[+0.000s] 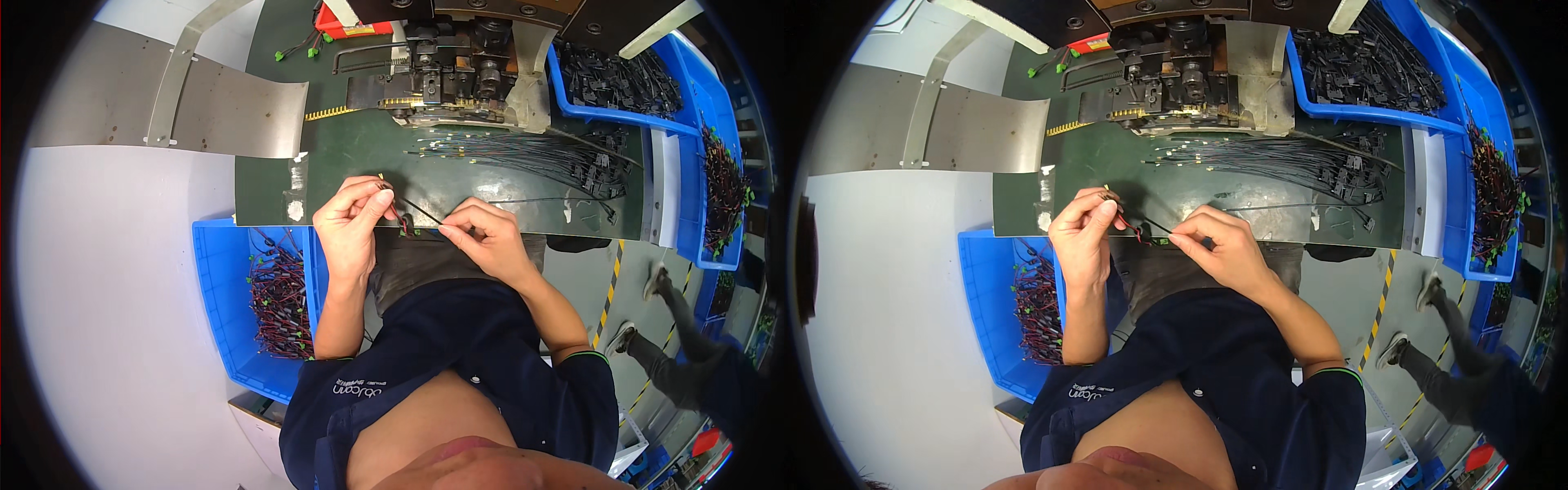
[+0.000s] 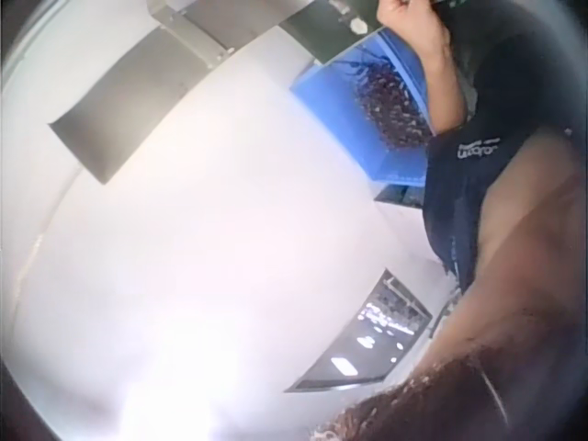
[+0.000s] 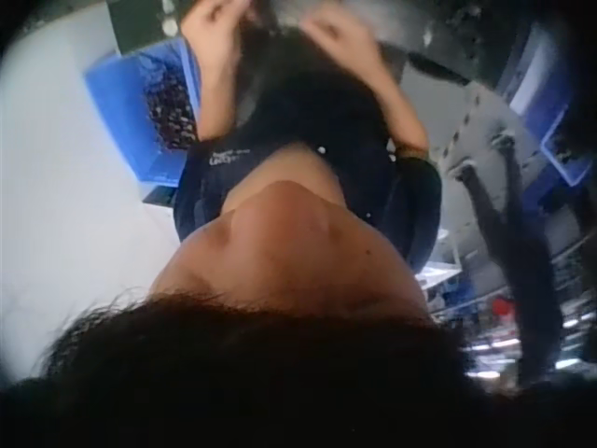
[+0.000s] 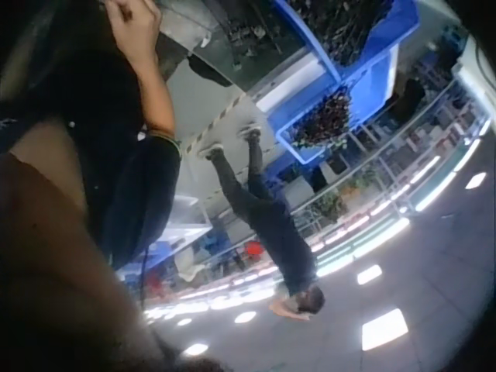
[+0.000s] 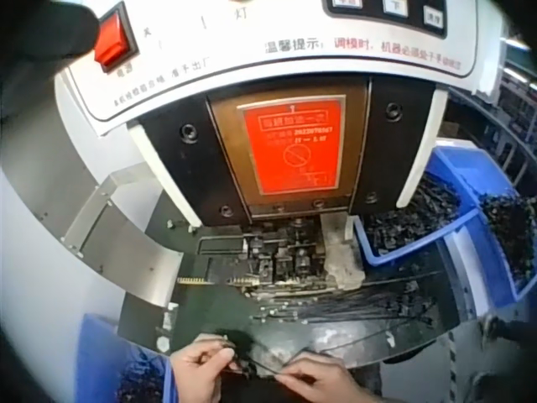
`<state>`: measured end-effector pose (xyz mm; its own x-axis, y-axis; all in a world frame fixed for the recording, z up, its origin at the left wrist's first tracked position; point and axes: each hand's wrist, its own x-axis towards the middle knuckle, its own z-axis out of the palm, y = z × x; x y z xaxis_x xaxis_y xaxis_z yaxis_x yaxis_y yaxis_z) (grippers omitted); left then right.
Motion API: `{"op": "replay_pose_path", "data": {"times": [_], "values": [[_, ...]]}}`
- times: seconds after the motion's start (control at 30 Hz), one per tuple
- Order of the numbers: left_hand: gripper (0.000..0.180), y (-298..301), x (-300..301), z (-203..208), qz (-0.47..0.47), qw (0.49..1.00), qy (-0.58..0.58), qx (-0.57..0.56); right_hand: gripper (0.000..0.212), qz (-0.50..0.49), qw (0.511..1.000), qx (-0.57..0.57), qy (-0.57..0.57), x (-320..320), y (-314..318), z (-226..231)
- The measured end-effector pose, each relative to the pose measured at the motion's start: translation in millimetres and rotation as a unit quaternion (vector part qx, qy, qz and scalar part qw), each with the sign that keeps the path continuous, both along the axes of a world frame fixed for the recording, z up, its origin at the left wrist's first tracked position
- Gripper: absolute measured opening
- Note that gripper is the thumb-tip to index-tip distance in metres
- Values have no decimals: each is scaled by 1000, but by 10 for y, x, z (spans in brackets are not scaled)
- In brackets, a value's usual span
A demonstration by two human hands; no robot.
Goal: The person attaches connectors to wire harnesses by hand, crimps the wire ends using a crimping machine, and retrieves additional wire bundles from a bin.
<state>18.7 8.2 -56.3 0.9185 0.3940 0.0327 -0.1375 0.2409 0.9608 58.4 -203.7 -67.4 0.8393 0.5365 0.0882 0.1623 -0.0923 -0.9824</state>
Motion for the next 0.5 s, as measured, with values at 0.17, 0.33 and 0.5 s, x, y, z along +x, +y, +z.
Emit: {"op": "replay_pose_path", "data": {"times": [0.17,0.33,0.5], "values": [[10,-40,7,36,0,998,-10,-59,7,4,1000,-7,-8,-1,19,-13],[12,-71,-33,73,-50,995,-28,-77,13,-15,997,37,-69,54,185,34],[12,-212,-28,69,-46,990,-53,-124,15,-11,990,143,-13,168,410,167]]}}
